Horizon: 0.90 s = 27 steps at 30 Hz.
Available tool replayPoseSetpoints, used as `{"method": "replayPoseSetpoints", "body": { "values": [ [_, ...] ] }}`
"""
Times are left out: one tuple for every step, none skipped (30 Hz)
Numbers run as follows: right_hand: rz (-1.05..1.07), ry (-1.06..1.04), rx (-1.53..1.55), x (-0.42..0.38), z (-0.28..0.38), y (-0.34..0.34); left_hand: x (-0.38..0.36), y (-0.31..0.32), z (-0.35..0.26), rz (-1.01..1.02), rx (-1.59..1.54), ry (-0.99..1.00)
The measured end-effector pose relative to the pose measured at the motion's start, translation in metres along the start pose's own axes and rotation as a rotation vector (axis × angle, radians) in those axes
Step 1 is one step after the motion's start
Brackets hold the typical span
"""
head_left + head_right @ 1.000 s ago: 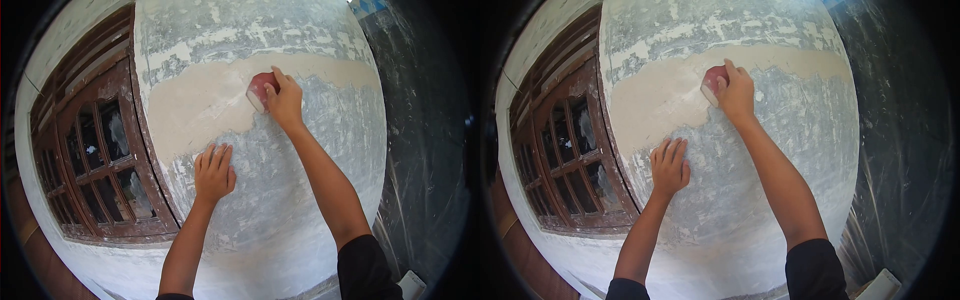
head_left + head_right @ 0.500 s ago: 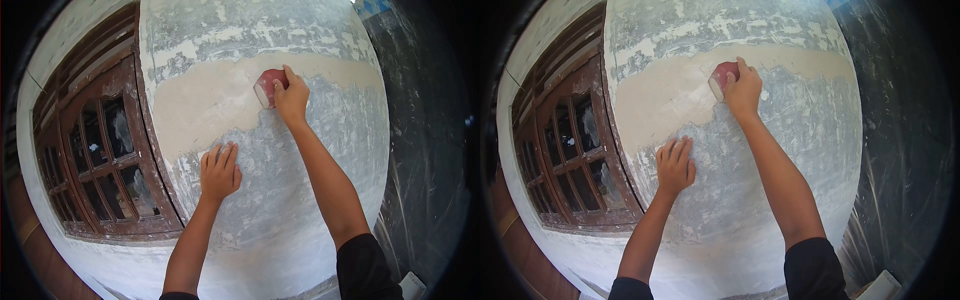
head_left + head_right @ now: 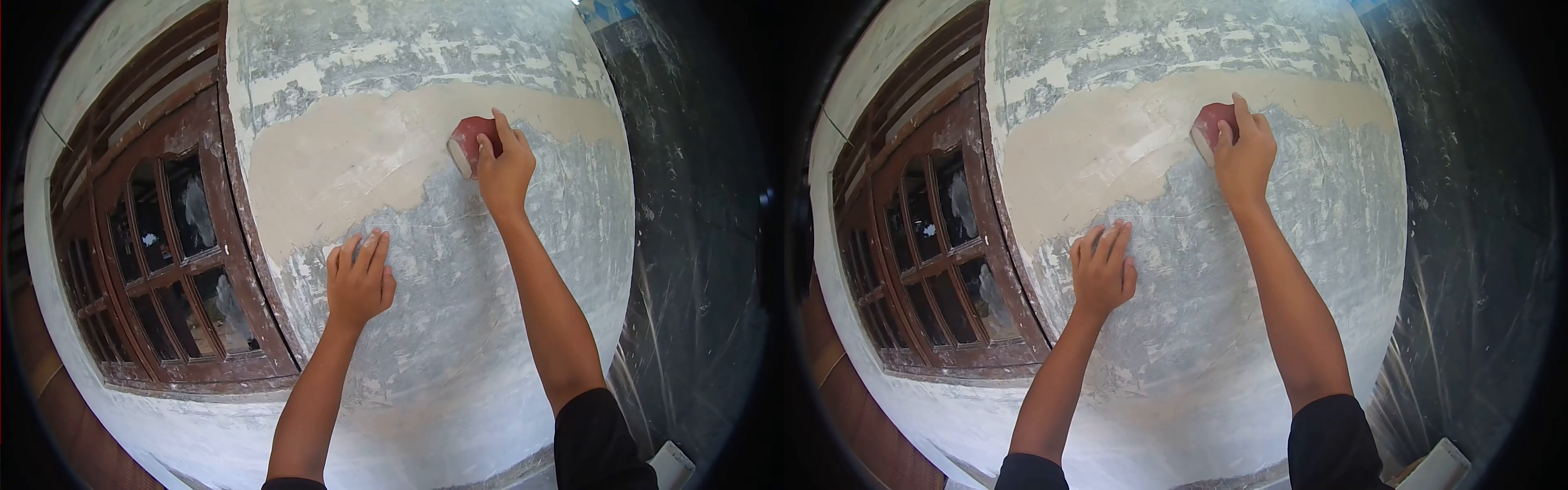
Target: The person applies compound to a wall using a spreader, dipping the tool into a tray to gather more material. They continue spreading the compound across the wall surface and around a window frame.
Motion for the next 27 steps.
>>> {"method": "replayPoseSetpoints", "body": {
  "values": [
    [-0.011, -0.047, 0.020, -0.002, 0.007, -0.002, 0.000, 0.001, 0.000, -0.001, -0.003, -0.001],
    [-0.021, -0.094, 0.040, -0.004, 0.015, -0.004, 0.000, 0.001, 0.001, 0.007, -0.019, -0.009],
    [0.100, -0.052, 0.112, -0.016, 0.030, 0.001, -0.001, 0.001, 0.001, 0.017, -0.035, -0.018],
    [0.184, -0.101, 0.184, -0.032, 0.037, 0.012, -0.002, 0.000, 0.000, 0.018, -0.037, -0.022],
    [0.252, -0.100, 0.194, -0.043, 0.041, 0.019, -0.002, 0.000, 0.001, 0.022, -0.040, -0.023],
    [0.315, -0.100, 0.206, -0.050, 0.041, 0.024, -0.001, 0.000, 0.001, 0.024, -0.043, -0.020],
    [0.248, -0.128, 0.192, -0.048, 0.032, 0.025, 0.000, 0.001, 0.001, 0.023, -0.043, -0.016],
    [0.244, -0.128, 0.193, -0.039, 0.019, 0.021, -0.001, 0.001, 0.001, 0.019, -0.036, -0.012],
    [0.132, -0.047, 0.086, -0.026, 0.000, 0.010, -0.001, 0.001, 0.001, 0.016, -0.028, -0.010],
    [0.022, 0.032, -0.019, -0.018, -0.010, 0.001, -0.001, 0.001, 0.001, 0.015, -0.025, -0.012],
    [0.024, 0.030, -0.017, -0.015, -0.013, -0.001, 0.000, 0.000, 0.001, 0.009, -0.013, -0.004],
    [-0.015, 0.001, -0.032, -0.010, -0.008, -0.007, 0.000, 0.000, 0.000, 0.003, -0.001, 0.003],
    [-0.056, -0.030, -0.046, -0.004, -0.001, -0.012, 0.001, 0.000, 0.001, -0.001, 0.001, 0.001],
    [0.025, -0.065, 0.033, -0.009, 0.011, -0.005, 0.001, -0.001, 0.001, -0.005, -0.006, 0.001],
    [0.109, -0.098, 0.112, -0.021, 0.032, 0.007, 0.001, -0.001, 0.000, -0.006, -0.013, -0.001],
    [0.167, -0.116, 0.156, -0.034, 0.046, 0.021, 0.000, -0.001, 0.000, -0.006, -0.015, -0.002],
    [0.233, -0.135, 0.268, -0.046, 0.058, 0.033, -0.001, -0.001, 0.001, -0.001, -0.013, -0.001],
    [0.307, -0.138, 0.296, -0.054, 0.066, 0.044, 0.000, -0.001, 0.001, 0.003, -0.010, -0.001],
    [0.309, -0.160, 0.285, -0.056, 0.064, 0.050, -0.001, 0.000, 0.000, 0.000, -0.012, -0.001],
    [0.312, -0.179, 0.276, -0.056, 0.061, 0.055, -0.001, 0.000, 0.001, 0.011, -0.031, -0.014],
    [0.310, -0.181, 0.277, -0.048, 0.057, 0.053, -0.001, 0.001, 0.001, 0.020, -0.047, -0.025],
    [0.252, -0.096, 0.203, -0.033, 0.043, 0.045, -0.002, 0.000, 0.002, 0.020, -0.045, -0.021],
    [0.194, -0.011, 0.129, -0.018, 0.026, 0.036, -0.002, -0.001, 0.001, 0.017, -0.047, -0.017],
    [0.077, -0.064, 0.021, -0.004, 0.011, 0.025, -0.001, -0.001, 0.001, 0.011, -0.047, -0.014],
    [0.034, -0.001, -0.027, 0.011, -0.002, 0.013, -0.001, -0.001, 0.001, 0.012, -0.048, -0.012],
    [-0.011, -0.002, -0.097, 0.020, -0.013, 0.005, -0.001, 0.000, 0.001, 0.016, -0.045, -0.013],
    [-0.040, -0.005, -0.075, 0.022, -0.008, 0.000, -0.001, 0.001, 0.001, 0.015, -0.042, -0.014]
  ]
}}
Point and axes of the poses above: each hand's wrist, its own x-axis towards the middle knuckle, its own y-axis out of the palm, z = x × y, the point moved 4 cm from there along x, towards the middle knuckle, and after that the axes turned 5 degrees about -z, right-handed, at the moved point
